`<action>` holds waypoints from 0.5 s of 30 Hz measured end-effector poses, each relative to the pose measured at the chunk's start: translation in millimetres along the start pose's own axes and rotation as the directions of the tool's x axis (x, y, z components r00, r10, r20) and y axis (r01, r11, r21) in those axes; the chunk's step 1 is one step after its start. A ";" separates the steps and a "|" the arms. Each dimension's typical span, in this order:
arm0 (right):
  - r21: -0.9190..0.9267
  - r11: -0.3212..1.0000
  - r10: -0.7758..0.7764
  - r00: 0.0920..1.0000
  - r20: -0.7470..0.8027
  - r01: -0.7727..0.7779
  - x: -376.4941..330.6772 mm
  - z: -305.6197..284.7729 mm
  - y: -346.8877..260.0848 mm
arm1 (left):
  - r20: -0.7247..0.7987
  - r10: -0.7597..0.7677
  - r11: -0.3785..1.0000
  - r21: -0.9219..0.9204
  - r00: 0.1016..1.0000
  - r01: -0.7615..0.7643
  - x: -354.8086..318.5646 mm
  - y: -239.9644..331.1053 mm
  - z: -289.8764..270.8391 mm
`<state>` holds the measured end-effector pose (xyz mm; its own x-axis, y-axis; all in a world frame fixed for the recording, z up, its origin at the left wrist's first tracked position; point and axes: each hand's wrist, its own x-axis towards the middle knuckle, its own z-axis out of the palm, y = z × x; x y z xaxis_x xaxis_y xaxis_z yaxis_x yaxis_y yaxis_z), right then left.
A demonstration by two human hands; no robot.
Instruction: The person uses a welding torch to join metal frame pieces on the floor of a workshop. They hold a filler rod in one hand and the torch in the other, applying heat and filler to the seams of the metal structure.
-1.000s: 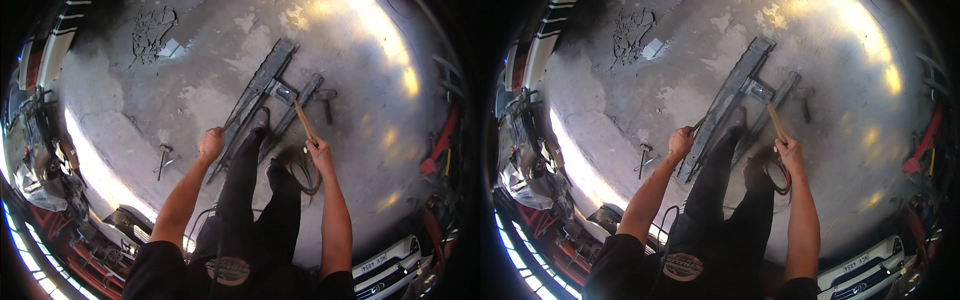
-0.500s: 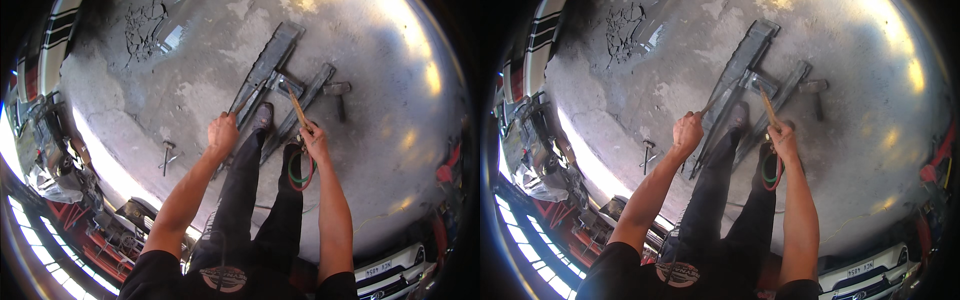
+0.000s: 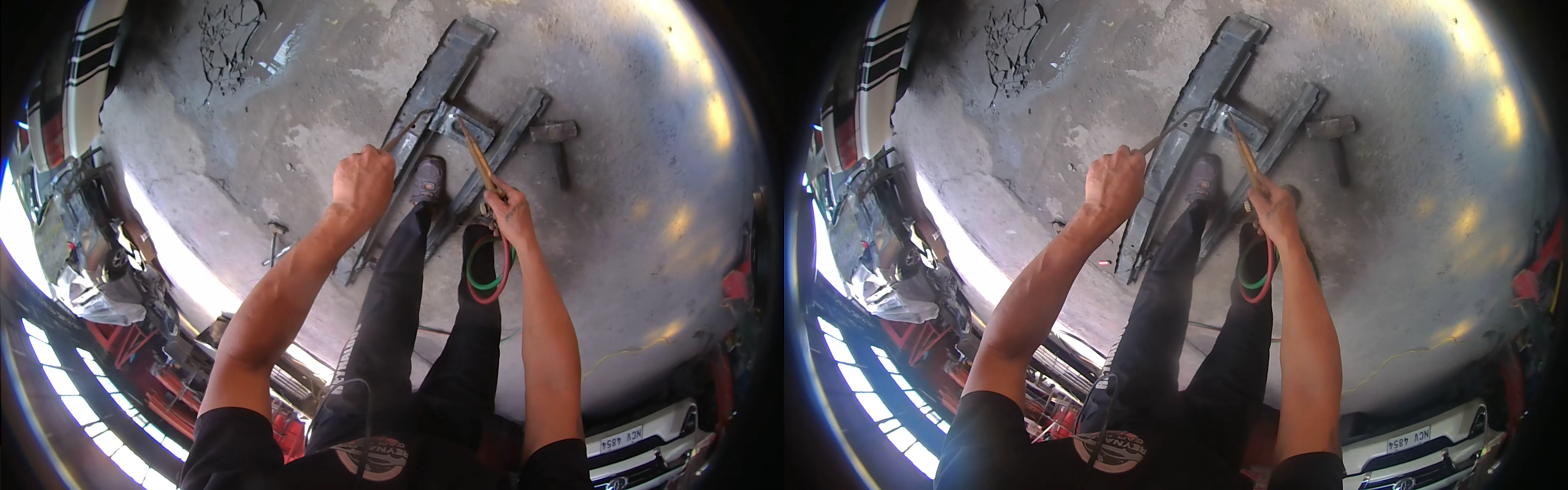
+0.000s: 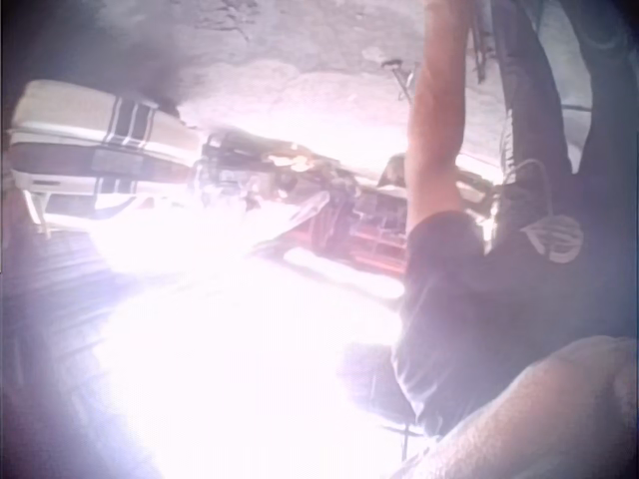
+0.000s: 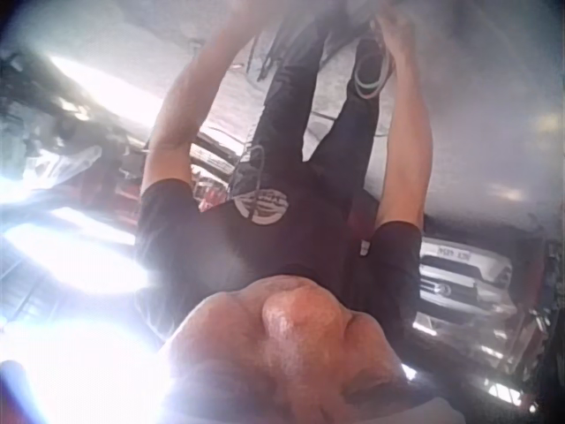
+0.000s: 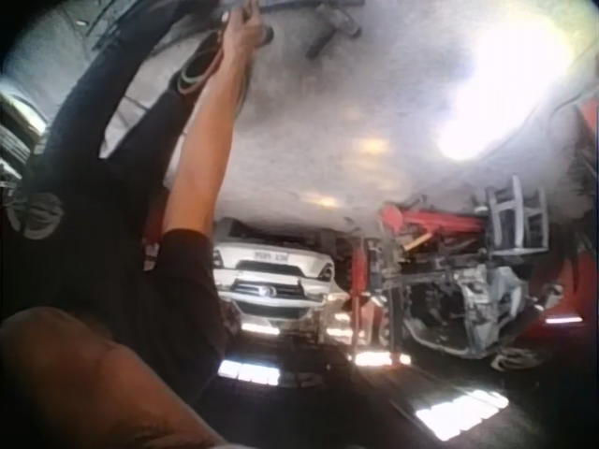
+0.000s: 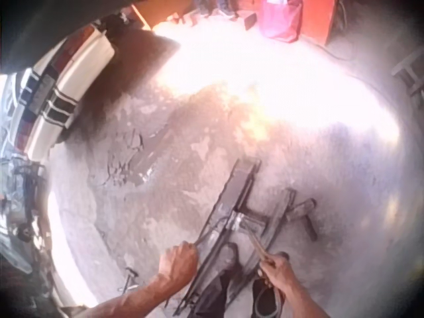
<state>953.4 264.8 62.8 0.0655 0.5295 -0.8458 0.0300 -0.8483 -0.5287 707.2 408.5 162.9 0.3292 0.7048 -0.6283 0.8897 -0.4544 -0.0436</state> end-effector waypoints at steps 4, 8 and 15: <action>0.019 1.000 0.020 1.000 -0.022 -0.019 1.7 3.7 0.5 | 0.017 0.015 1.000 0.009 1.000 -0.015 1.8 -2.4 1.3; 0.018 0.999 0.028 0.999 -0.026 -0.028 2.4 4.5 2.4 | 0.045 0.054 0.998 0.032 0.998 -0.056 3.8 1.7 6.2; 0.008 1.000 0.023 0.999 -0.043 -0.022 0.4 8.1 2.5 | 0.076 0.128 0.991 0.019 0.989 -0.130 12.7 10.1 -5.4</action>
<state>945.4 262.9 60.5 0.1091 0.5093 -0.8536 0.0201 -0.8597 -0.5104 722.1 415.8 158.7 0.4154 0.5974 -0.6859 0.8333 -0.5523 0.0236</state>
